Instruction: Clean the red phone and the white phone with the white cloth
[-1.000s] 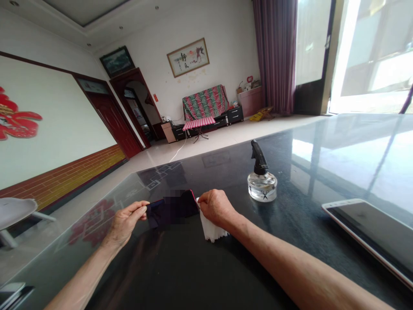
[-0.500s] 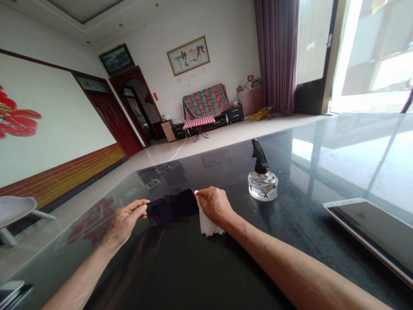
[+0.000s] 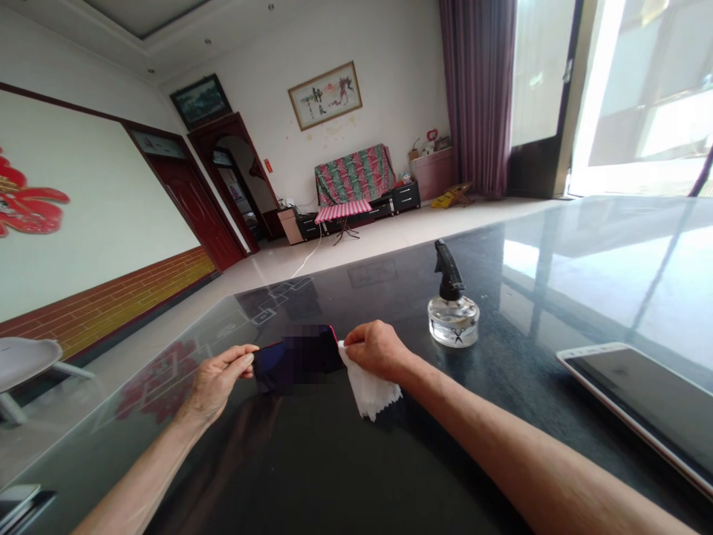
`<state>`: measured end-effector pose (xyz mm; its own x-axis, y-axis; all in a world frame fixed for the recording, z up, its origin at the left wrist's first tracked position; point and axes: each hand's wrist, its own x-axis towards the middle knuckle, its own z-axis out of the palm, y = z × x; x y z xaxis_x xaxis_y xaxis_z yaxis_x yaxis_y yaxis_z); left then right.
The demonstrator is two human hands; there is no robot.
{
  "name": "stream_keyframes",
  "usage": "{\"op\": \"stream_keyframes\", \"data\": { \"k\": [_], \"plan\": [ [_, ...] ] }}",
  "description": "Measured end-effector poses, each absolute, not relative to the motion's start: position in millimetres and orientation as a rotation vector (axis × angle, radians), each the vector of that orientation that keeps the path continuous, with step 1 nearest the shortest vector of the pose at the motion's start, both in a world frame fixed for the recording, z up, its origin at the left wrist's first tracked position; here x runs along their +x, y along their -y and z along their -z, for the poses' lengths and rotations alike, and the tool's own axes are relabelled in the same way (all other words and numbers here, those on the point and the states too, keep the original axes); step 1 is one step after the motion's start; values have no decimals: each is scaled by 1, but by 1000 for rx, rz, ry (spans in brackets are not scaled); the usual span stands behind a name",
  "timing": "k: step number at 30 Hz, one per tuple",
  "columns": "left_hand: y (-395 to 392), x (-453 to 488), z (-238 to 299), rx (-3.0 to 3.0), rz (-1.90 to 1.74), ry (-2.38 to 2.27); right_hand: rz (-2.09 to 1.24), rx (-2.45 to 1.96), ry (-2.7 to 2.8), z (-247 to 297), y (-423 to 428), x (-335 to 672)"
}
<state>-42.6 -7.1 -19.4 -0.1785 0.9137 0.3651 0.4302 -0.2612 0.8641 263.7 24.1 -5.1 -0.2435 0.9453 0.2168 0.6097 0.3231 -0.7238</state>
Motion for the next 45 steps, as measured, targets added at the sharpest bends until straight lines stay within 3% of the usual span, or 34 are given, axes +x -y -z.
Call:
{"op": "stream_keyframes", "data": {
  "k": [26,28,33,37,45],
  "plan": [
    [8,-28,7,1495,-1487,-1595,-367,-1252,2192,5,-13,251],
    [8,-27,5,1479,-1475,-1599,-475,-1238,2211,-1,-11,253],
    [9,-24,0,1451,-1428,-1603,-1162,-1248,1877,-18,-13,260],
    [9,-23,-1,1462,-1422,-1600,-1137,-1327,1553,-17,-20,263],
    [10,-22,0,1620,-1440,-1537,-937,-1369,1698,4,-28,265]
  ]
}}
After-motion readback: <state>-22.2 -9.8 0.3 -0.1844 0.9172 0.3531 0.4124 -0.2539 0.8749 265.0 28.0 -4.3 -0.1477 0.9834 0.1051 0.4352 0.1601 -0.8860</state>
